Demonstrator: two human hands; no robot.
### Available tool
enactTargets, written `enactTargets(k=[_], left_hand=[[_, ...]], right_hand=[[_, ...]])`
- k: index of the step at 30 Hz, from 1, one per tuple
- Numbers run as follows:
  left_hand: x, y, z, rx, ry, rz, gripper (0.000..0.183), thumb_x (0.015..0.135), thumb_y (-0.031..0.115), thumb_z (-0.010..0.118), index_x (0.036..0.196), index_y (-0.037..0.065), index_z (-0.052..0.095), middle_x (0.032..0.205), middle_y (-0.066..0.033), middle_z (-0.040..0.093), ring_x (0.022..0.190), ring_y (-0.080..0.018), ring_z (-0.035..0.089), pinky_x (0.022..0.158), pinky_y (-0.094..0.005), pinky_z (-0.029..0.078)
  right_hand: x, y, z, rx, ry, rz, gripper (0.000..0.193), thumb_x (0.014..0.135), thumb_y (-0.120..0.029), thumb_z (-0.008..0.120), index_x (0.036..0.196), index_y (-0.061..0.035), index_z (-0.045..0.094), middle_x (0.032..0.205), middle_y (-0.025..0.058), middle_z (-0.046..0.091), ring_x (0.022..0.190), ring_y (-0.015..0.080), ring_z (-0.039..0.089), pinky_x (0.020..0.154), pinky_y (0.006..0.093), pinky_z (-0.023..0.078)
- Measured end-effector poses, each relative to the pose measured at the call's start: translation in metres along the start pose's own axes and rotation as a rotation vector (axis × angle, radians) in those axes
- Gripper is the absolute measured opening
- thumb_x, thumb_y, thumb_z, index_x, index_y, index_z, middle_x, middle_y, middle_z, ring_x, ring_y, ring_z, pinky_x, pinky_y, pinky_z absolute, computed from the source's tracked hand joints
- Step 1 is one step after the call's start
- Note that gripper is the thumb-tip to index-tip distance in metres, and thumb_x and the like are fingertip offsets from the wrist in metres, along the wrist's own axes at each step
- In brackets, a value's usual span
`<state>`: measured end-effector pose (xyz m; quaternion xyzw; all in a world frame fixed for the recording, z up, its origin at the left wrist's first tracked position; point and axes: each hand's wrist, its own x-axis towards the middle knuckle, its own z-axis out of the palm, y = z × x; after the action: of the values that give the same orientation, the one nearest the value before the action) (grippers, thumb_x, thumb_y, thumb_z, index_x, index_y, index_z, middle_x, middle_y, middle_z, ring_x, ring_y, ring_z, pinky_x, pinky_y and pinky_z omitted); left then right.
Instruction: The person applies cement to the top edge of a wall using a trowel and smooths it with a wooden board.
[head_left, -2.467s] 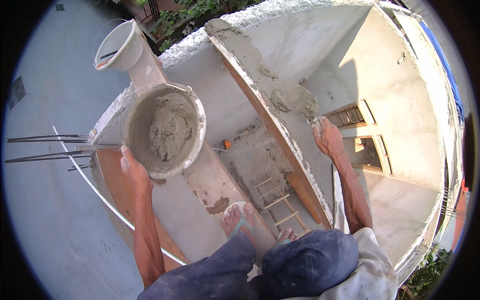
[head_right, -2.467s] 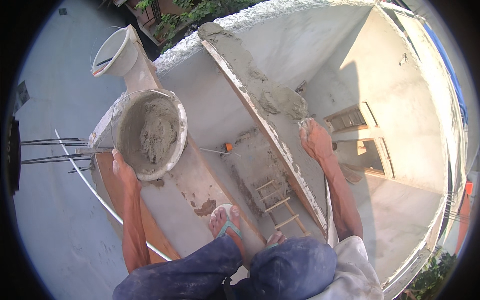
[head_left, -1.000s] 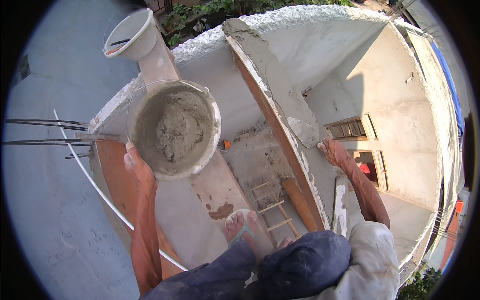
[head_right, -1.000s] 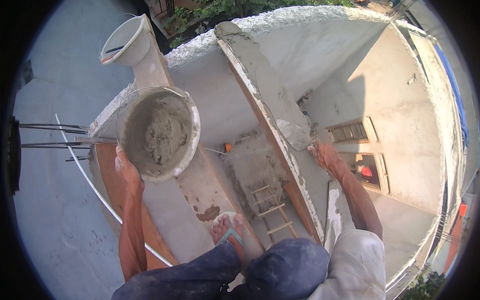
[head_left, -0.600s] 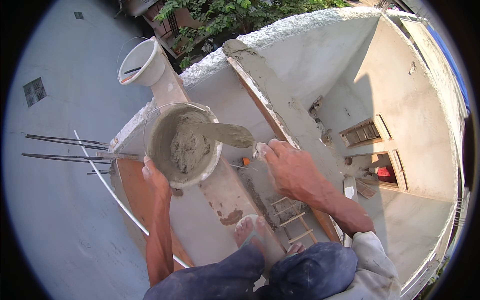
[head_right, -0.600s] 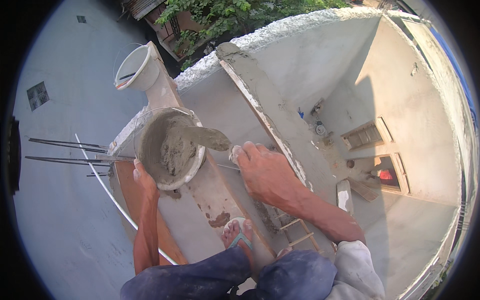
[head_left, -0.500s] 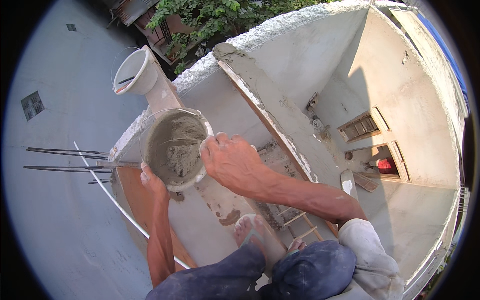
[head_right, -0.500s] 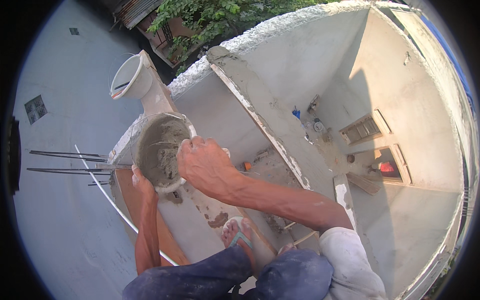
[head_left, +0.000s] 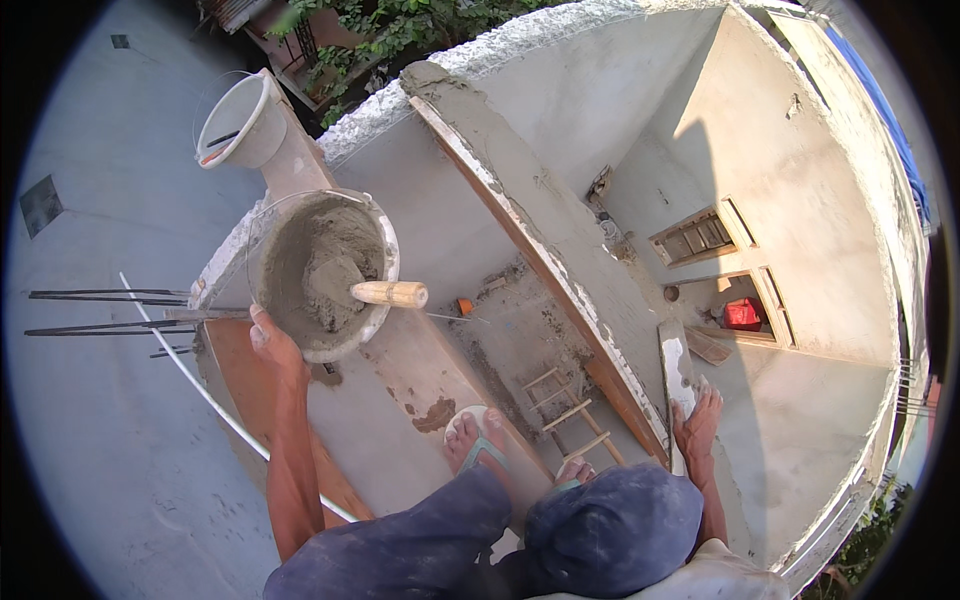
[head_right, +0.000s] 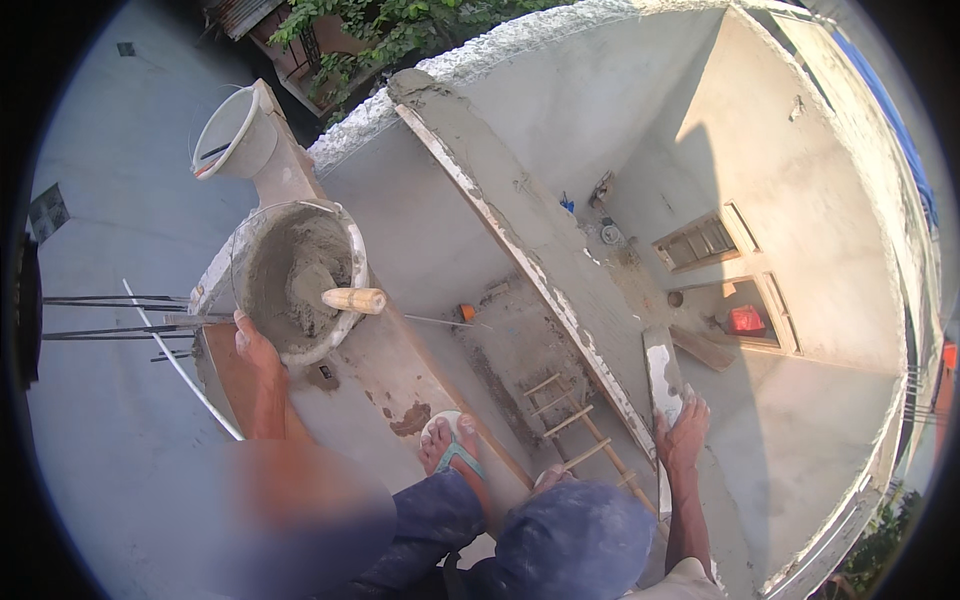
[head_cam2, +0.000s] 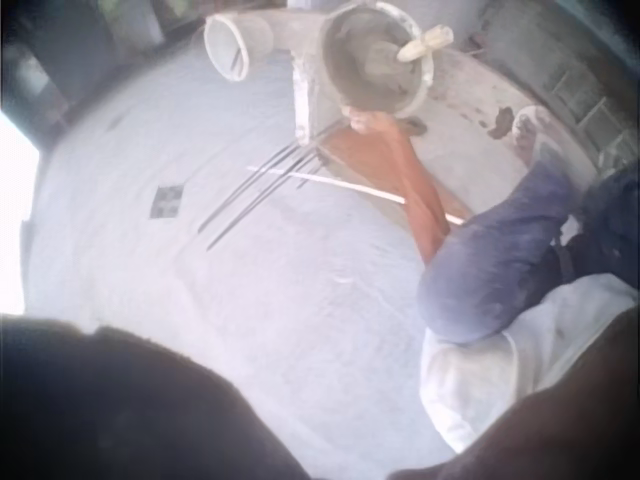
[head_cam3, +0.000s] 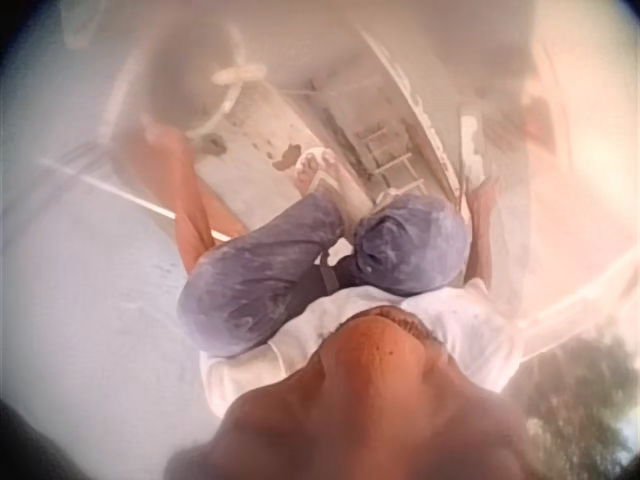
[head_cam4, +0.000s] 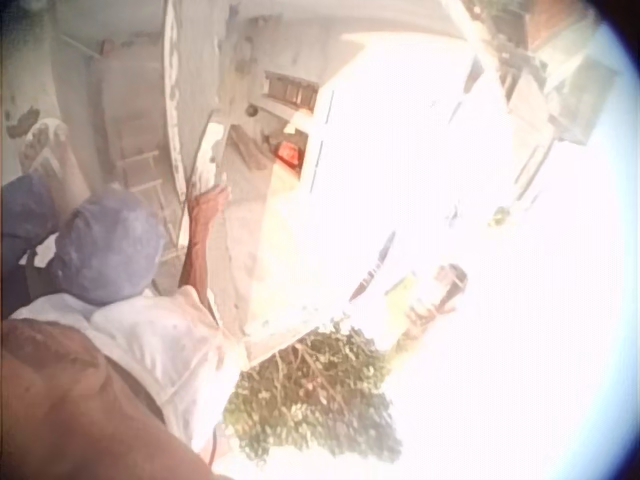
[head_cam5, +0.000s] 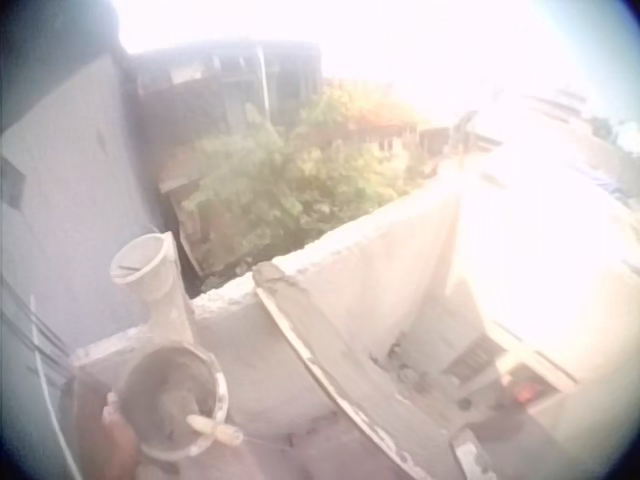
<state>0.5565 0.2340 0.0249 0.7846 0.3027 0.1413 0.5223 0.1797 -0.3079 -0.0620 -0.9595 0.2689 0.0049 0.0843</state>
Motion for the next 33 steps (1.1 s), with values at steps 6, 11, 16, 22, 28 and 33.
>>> enactTargets(k=[6, 11, 16, 22, 28, 33], left_hand=[[0.009, -0.009, 0.003, -0.119, -0.054, 0.034, 0.064, 0.106, 0.049, 0.04, 0.13, -0.008, 0.051, 0.123, -0.0209, 0.06, 0.106, -0.0313, 0.064, 0.088, -0.043, 0.057], [0.002, -0.008, 0.005, -0.164, -0.092, 0.012, 0.06, 0.106, 0.047, 0.04, 0.129, -0.008, 0.051, 0.124, -0.019, 0.059, 0.106, -0.0294, 0.063, 0.088, -0.0423, 0.057], [-0.006, 0.007, 0.005, -0.127, -0.043, -0.033, 0.061, 0.106, 0.048, 0.041, 0.129, -0.008, 0.05, 0.122, -0.0184, 0.06, 0.107, -0.0281, 0.063, 0.088, -0.0427, 0.057], [0.002, 0.001, 0.006, -0.092, -0.023, -0.032, 0.066, 0.105, 0.052, 0.041, 0.128, -0.008, 0.051, 0.121, -0.0183, 0.06, 0.107, -0.0293, 0.062, 0.086, -0.0425, 0.056], [-0.007, 0.01, 0.008, -0.025, -0.032, -0.103, 0.065, 0.106, 0.05, 0.04, 0.135, -0.007, 0.049, 0.13, -0.019, 0.059, 0.113, -0.0289, 0.061, 0.095, -0.0401, 0.053], [0.004, -0.005, 0.0, 0.066, -0.014, -0.048, 0.06, 0.107, 0.048, 0.039, 0.128, -0.006, 0.053, 0.119, -0.0156, 0.062, 0.104, -0.0242, 0.062, 0.09, -0.0376, 0.053]], right_hand=[[-0.092, 0.113, 0.046, -0.023, -0.351, 0.237, 0.075, 0.09, -0.04, 0.069, 0.137, 0.0127, 0.045, 0.145, 0.0361, 0.041, 0.14, 0.0475, 0.036, 0.119, 0.048, 0.028], [-0.092, 0.121, 0.061, -0.059, -0.271, 0.087, 0.066, 0.09, -0.035, 0.068, 0.131, 0.0125, 0.05, 0.135, 0.0358, 0.051, 0.13, 0.0496, 0.045, 0.114, 0.0514, 0.034], [-0.05, 0.06, 0.056, 0.007, -0.333, -0.105, 0.055, 0.09, -0.033, 0.068, 0.123, 0.0093, 0.055, 0.128, 0.0294, 0.054, 0.122, 0.0465, 0.05, 0.099, 0.0521, 0.047], [0.079, -0.063, 0.071, -0.017, -0.273, -0.334, 0.054, 0.091, -0.035, 0.065, 0.125, 0.0048, 0.054, 0.121, 0.0216, 0.055, 0.115, 0.0381, 0.054, 0.091, 0.0463, 0.052], [0.225, -0.197, 0.087, 0.075, -0.253, -0.414, 0.049, 0.091, -0.035, 0.063, 0.118, 0.0046, 0.052, 0.112, 0.0233, 0.057, 0.102, 0.0392, 0.061, 0.085, 0.0468, 0.052], [0.312, -0.272, 0.11, 0.112, -0.086, -0.459, 0.043, 0.089, -0.034, 0.066, 0.109, 0.0022, 0.053, 0.103, 0.0218, 0.062, 0.09, 0.0397, 0.067, 0.076, 0.0482, 0.055]])
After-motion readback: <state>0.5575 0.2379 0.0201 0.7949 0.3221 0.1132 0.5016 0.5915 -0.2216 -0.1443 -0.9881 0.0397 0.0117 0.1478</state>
